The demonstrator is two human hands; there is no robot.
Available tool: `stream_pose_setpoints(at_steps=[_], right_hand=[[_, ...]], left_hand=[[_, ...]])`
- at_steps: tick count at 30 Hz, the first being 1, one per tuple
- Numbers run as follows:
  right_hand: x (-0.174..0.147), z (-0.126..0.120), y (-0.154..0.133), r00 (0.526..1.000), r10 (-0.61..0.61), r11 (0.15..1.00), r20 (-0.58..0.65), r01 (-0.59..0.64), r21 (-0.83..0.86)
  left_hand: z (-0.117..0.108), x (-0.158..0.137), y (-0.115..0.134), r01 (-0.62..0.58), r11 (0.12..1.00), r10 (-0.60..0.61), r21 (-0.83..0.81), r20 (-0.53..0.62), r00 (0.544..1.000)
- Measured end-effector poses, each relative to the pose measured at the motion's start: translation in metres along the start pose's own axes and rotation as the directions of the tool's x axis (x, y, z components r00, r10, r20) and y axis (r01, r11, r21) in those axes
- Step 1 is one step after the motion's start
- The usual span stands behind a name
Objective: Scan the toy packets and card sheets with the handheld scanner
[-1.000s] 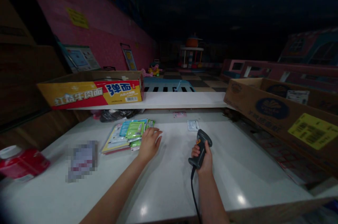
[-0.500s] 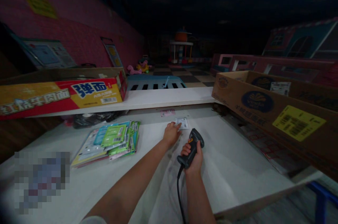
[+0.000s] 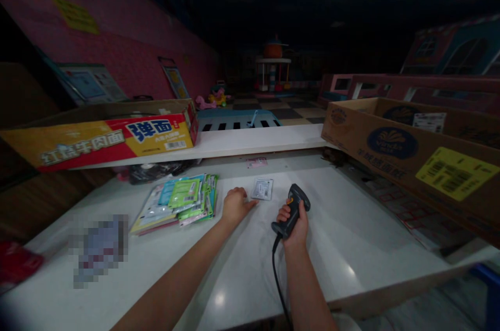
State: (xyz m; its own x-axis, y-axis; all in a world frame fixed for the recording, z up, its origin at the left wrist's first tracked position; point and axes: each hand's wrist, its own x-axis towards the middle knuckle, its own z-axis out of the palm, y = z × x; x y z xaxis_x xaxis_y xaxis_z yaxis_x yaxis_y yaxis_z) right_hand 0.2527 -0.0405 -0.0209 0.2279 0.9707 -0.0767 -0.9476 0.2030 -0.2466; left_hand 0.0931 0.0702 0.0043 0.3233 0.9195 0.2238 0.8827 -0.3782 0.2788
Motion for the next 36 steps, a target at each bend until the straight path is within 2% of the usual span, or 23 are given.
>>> stream_pose_setpoints(at_steps=[2, 4, 8, 12, 14, 17, 19, 23, 24, 26, 28, 29, 31, 34, 36], right_hand=[[-0.001, 0.001, 0.001, 1.000, 0.001, 1.000, 0.002, -0.001, -0.009], [-0.003, 0.001, 0.001, 1.000, -0.002, 1.000, 0.001, 0.002, -0.018], [-0.005, 0.002, 0.001, 1.000, -0.018, 0.998, -0.001, 0.018, -0.064], [-0.003, 0.001, 0.001, 1.000, -0.014, 0.997, -0.008, 0.013, -0.082], [-0.002, 0.001, 0.001, 1.000, -0.008, 0.997, -0.012, 0.007, -0.081], [-0.001, 0.001, 0.002, 1.000, 0.003, 0.996, -0.020, -0.004, -0.085], [-0.001, 0.001, 0.003, 0.999, 0.013, 0.995, -0.034, -0.017, -0.097], [-0.002, 0.004, 0.007, 0.997, 0.043, 0.986, -0.072, -0.054, -0.160], [-0.003, 0.005, 0.009, 0.995, 0.051, 0.982, -0.080, -0.065, -0.177], [-0.007, 0.011, 0.013, 0.990, 0.074, 0.959, -0.118, -0.103, -0.264], [-0.012, 0.019, 0.017, 0.980, 0.088, 0.873, -0.177, -0.162, -0.460], [-0.016, 0.024, 0.019, 0.976, 0.085, 0.791, -0.200, -0.188, -0.582], [-0.027, 0.035, 0.020, 0.978, 0.069, 0.574, -0.196, -0.200, -0.794], [-0.045, 0.049, 0.016, 0.991, 0.081, 0.303, -0.111, -0.130, -0.944], [-0.056, 0.055, 0.011, 0.991, 0.107, 0.164, -0.081, -0.098, -0.982]], left_hand=[[0.002, -0.002, 0.010, 0.128, 0.992, -0.128, -0.008, -0.077, 0.989], [0.007, 0.003, 0.022, 0.224, 0.974, -0.225, -0.016, -0.094, 0.970], [0.014, 0.017, 0.042, 0.321, 0.945, -0.323, -0.065, -0.024, 0.946], [0.011, 0.020, 0.038, 0.367, 0.921, -0.366, -0.132, 0.033, 0.930], [0.009, 0.014, 0.026, 0.337, 0.918, -0.338, -0.209, 0.033, 0.941], [0.010, -0.001, -0.002, 0.207, 0.882, -0.233, -0.423, -0.010, 0.972], [0.015, -0.010, -0.020, 0.103, 0.808, -0.188, -0.580, -0.087, 0.978], [0.029, -0.015, -0.045, -0.042, 0.572, -0.213, -0.819, -0.198, 0.957], [0.032, -0.014, -0.047, -0.063, 0.542, -0.219, -0.838, -0.213, 0.952], [0.036, -0.011, -0.050, -0.077, 0.560, -0.223, -0.825, -0.240, 0.945], [0.038, -0.009, -0.050, -0.061, 0.612, -0.234, -0.788, -0.254, 0.938], [0.039, -0.009, -0.050, -0.056, 0.626, -0.236, -0.778, -0.258, 0.937], [0.038, -0.010, -0.050, -0.060, 0.626, -0.234, -0.777, -0.261, 0.937], [0.035, -0.013, -0.048, -0.065, 0.602, -0.233, -0.796, -0.253, 0.939], [0.033, -0.014, -0.047, -0.060, 0.596, -0.243, -0.801, -0.250, 0.937]])
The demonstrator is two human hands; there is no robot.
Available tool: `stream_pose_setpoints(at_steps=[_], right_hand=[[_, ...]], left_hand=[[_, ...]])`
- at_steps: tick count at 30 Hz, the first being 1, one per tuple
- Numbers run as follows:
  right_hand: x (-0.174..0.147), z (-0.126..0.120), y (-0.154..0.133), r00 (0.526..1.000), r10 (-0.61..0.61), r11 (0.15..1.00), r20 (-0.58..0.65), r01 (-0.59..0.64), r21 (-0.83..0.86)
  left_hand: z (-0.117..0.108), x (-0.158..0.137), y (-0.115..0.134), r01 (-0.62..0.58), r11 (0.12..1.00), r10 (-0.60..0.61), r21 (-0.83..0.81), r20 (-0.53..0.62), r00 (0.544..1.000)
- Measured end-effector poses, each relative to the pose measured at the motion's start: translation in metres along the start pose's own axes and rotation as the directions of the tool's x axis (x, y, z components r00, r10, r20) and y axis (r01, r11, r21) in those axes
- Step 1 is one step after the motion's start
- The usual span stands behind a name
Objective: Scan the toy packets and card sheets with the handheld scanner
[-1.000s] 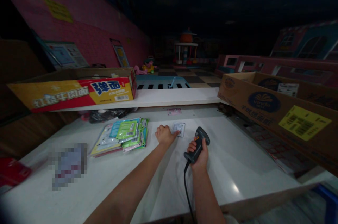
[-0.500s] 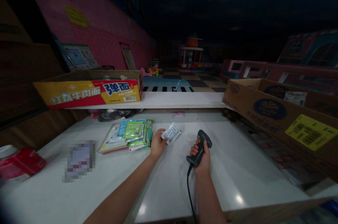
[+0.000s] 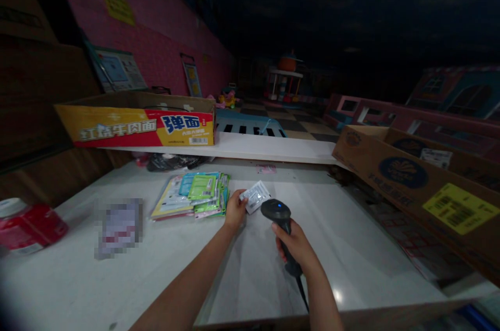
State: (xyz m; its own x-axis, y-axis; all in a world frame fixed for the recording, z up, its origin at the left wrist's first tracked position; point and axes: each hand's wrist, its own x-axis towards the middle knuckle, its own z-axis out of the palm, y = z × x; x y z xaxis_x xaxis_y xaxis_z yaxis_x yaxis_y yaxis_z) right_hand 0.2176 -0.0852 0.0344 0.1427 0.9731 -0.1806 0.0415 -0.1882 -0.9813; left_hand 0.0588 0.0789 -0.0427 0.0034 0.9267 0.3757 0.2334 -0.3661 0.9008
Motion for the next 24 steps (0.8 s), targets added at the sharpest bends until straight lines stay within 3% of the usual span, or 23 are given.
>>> stream_pose_setpoints(at_steps=[4, 10, 14, 17, 20, 24], right_hand=[[-0.015, -0.009, -0.004, 1.000, 0.001, 0.989, 0.025, 0.003, -0.150], [-0.023, -0.012, -0.002, 0.999, -0.009, 0.988, 0.051, 0.017, -0.152], [-0.017, -0.006, -0.002, 1.000, 0.019, 0.999, 0.018, -0.018, -0.046], [0.002, -0.001, 0.003, 0.997, 0.057, 0.981, -0.043, -0.048, 0.186], [0.027, 0.000, 0.014, 0.991, 0.114, 0.851, -0.071, -0.061, 0.522], [0.049, -0.007, 0.036, 0.999, 0.050, 0.533, -0.009, -0.019, 0.846]], left_hand=[[0.000, 0.000, 0.004, -0.013, 1.000, 0.013, 0.026, 0.000, 1.000], [0.000, 0.000, 0.004, -0.039, 0.998, 0.039, 0.040, 0.007, 0.999], [-0.001, 0.000, 0.004, -0.040, 0.999, 0.040, 0.030, 0.005, 0.999], [-0.003, 0.000, 0.006, -0.027, 0.999, 0.027, 0.024, -0.001, 1.000], [-0.005, -0.002, 0.008, 0.005, 0.999, -0.005, 0.032, -0.001, 1.000], [-0.008, -0.004, 0.009, 0.021, 0.999, -0.021, 0.047, 0.000, 1.000]])
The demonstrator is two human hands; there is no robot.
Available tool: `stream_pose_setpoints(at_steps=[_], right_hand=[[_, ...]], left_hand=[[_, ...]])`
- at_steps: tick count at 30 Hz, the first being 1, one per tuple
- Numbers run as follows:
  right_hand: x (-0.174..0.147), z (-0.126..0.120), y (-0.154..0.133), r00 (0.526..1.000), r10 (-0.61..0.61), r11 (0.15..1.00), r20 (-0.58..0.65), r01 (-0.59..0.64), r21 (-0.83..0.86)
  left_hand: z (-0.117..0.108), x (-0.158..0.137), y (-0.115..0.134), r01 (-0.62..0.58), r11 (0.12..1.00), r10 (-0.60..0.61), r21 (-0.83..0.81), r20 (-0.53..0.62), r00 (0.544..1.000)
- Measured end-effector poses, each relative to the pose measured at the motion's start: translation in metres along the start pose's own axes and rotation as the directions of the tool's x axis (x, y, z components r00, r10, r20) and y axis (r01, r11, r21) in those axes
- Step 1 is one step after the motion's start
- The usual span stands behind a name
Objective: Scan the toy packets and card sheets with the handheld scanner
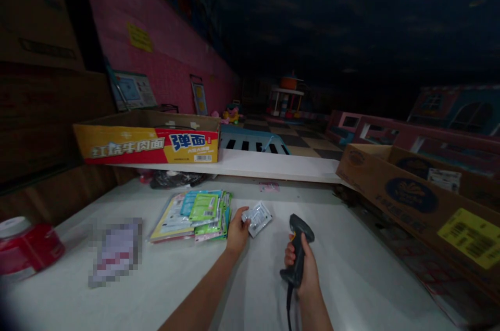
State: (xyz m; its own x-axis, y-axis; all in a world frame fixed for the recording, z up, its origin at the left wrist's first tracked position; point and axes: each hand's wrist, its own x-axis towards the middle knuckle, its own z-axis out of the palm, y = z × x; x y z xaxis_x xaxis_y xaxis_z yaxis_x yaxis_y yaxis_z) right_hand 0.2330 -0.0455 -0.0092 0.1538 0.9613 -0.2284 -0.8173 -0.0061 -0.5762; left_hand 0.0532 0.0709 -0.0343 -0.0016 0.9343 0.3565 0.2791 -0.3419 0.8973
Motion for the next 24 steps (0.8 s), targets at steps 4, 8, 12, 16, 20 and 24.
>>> stream_pose_setpoints(at_steps=[4, 8, 12, 16, 20, 24], right_hand=[[0.009, -0.020, 0.003, 0.994, -0.032, 0.984, 0.100, 0.014, 0.177], [0.013, -0.024, 0.004, 0.993, -0.025, 0.984, 0.115, 0.005, 0.176], [0.012, -0.022, 0.004, 0.994, 0.011, 0.971, 0.104, -0.036, 0.235], [0.008, -0.022, 0.003, 0.996, 0.035, 0.949, 0.088, -0.060, 0.309], [0.006, -0.024, 0.004, 0.995, 0.019, 0.961, 0.099, -0.045, 0.273], [0.004, -0.025, 0.004, 0.994, 0.006, 0.970, 0.105, -0.032, 0.242]], left_hand=[[0.003, 0.001, -0.007, -0.025, 1.000, 0.025, -0.012, -0.009, 1.000], [0.008, 0.001, -0.012, -0.021, 0.997, 0.021, -0.074, -0.006, 1.000], [-0.005, -0.009, 0.005, -0.050, 0.994, 0.047, -0.102, -0.031, 0.998], [-0.052, -0.017, 0.035, -0.082, 0.996, 0.077, -0.036, -0.125, 0.989], [-0.119, -0.010, 0.054, -0.130, 0.949, 0.231, 0.288, -0.350, 0.908], [-0.164, 0.002, 0.056, -0.014, 0.842, 0.282, 0.540, -0.417, 0.864]])
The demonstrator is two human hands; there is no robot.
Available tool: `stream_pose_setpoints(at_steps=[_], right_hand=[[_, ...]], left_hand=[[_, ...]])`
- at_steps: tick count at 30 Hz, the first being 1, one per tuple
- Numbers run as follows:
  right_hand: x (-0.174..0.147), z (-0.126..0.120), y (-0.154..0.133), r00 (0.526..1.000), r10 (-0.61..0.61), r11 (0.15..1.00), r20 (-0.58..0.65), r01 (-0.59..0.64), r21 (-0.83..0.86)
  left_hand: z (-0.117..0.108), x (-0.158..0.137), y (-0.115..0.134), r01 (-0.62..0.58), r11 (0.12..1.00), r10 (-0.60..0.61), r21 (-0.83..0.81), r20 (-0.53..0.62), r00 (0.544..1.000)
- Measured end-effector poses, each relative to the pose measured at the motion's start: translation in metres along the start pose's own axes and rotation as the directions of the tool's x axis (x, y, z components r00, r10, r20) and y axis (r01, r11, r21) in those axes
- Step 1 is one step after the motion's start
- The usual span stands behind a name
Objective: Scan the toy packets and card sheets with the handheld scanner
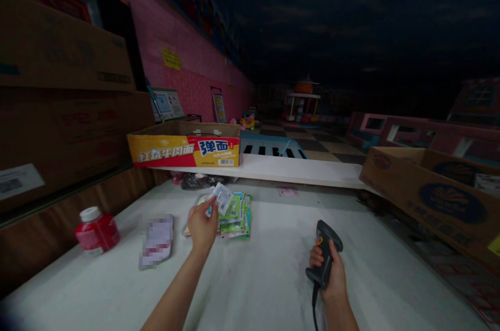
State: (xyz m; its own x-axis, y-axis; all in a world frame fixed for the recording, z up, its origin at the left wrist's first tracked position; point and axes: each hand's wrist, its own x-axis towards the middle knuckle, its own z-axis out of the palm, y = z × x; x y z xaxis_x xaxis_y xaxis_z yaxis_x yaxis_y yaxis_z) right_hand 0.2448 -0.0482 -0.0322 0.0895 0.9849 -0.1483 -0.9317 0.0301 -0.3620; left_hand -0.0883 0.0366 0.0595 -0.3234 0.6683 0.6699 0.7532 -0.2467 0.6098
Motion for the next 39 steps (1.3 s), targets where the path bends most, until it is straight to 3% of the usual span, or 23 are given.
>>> stream_pose_setpoints(at_steps=[6, 11, 15, 18, 20, 22, 24, 26, 33, 39], right_hand=[[-0.002, 0.000, -0.003, 0.999, -0.006, 0.998, 0.033, 0.008, -0.060], [-0.006, 0.007, -0.003, 0.999, -0.044, 0.994, 0.026, 0.046, -0.101], [-0.007, 0.016, -0.003, 0.998, -0.046, 0.993, 0.033, 0.049, -0.111], [-0.005, 0.017, -0.005, 0.998, -0.053, 0.994, 0.025, 0.055, -0.092], [-0.003, 0.016, -0.006, 0.999, -0.051, 0.995, 0.017, 0.052, -0.084], [-0.002, 0.013, -0.007, 0.999, -0.045, 0.996, 0.007, 0.045, -0.080], [-0.001, 0.010, -0.009, 0.999, -0.040, 0.996, -0.004, 0.039, -0.079], [-0.001, 0.009, -0.010, 0.999, -0.042, 0.996, -0.009, 0.041, -0.080], [0.002, 0.012, -0.007, 0.997, -0.040, 0.999, -0.063, 0.041, 0.029], [0.009, 0.011, -0.003, 0.995, -0.064, 0.997, -0.075, 0.066, 0.029]], left_hand=[[-0.006, -0.003, -0.014, 0.061, 0.949, -0.102, 0.309, 0.117, 0.988], [-0.006, -0.010, -0.015, 0.113, 0.925, -0.150, 0.364, 0.076, 0.986], [0.002, -0.010, 0.006, -0.038, 0.955, 0.025, 0.294, 0.048, 0.999], [0.018, -0.018, 0.033, -0.245, 0.953, 0.218, 0.179, 0.155, 0.964], [0.036, -0.030, 0.050, -0.375, 0.924, 0.341, 0.075, 0.281, 0.897], [0.061, -0.043, 0.062, -0.461, 0.887, 0.431, -0.031, 0.417, 0.800], [0.090, -0.055, 0.067, -0.498, 0.860, 0.473, -0.109, 0.536, 0.699], [0.122, -0.062, 0.068, -0.491, 0.860, 0.463, -0.140, 0.621, 0.632], [0.222, -0.048, 0.070, -0.409, 0.911, 0.322, -0.059, 0.721, 0.613], [0.278, -0.029, 0.075, -0.370, 0.927, 0.302, -0.065, 0.715, 0.630]])
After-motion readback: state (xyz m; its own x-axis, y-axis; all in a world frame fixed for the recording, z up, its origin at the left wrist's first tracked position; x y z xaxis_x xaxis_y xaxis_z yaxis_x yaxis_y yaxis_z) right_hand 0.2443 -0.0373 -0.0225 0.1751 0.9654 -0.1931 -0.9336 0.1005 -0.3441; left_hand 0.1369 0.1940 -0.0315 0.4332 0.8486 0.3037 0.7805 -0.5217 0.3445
